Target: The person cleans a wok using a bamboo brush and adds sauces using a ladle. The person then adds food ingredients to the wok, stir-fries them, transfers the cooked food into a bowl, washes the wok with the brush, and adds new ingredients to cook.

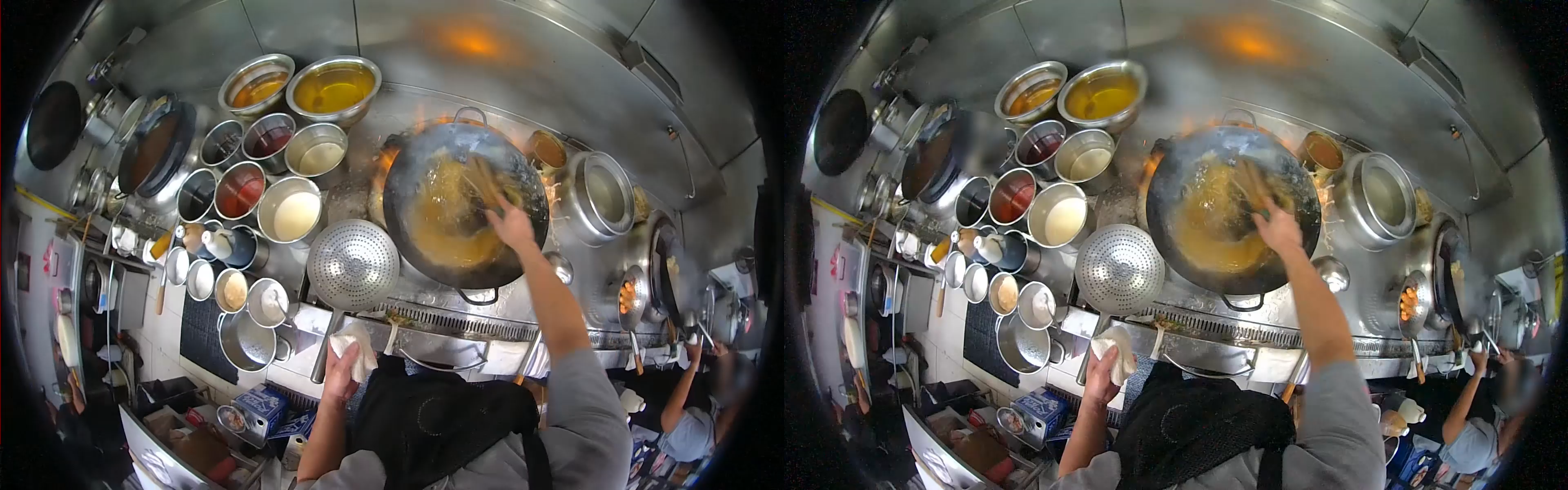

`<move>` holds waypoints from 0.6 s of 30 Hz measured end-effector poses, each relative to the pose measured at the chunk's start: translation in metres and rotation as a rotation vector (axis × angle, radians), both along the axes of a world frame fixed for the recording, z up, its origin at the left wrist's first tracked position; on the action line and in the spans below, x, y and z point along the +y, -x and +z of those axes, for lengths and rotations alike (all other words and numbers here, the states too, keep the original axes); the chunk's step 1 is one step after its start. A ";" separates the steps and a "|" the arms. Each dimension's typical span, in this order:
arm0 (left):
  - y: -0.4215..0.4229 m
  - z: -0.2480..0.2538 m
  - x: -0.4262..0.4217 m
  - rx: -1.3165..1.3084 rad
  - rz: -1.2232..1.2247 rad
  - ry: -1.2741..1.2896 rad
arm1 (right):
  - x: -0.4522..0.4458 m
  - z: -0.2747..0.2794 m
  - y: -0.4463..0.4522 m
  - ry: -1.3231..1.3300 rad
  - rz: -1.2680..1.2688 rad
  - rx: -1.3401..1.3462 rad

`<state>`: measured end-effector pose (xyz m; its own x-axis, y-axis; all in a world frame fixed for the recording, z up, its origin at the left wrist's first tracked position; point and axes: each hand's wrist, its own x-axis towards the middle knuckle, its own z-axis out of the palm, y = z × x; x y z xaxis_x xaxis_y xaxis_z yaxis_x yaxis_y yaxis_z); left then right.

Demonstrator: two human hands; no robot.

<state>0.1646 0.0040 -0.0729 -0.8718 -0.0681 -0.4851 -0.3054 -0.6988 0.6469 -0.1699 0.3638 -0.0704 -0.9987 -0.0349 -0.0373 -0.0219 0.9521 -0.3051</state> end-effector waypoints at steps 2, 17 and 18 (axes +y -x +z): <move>0.001 -0.003 0.004 -0.020 0.035 0.030 | -0.057 -0.019 0.005 0.451 -0.081 -0.160; 0.018 0.017 0.001 -0.064 -0.014 -0.064 | 0.032 0.078 -0.048 -0.225 0.277 -0.396; 0.021 0.021 0.004 -0.072 -0.013 -0.061 | 0.014 0.073 -0.044 -0.289 0.191 -0.285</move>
<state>0.1434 0.0076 -0.0521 -0.8352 -0.0257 -0.5494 -0.3588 -0.7317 0.5796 -0.1255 0.3783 0.0023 -0.9239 -0.1656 -0.3450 -0.1594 0.9861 -0.0466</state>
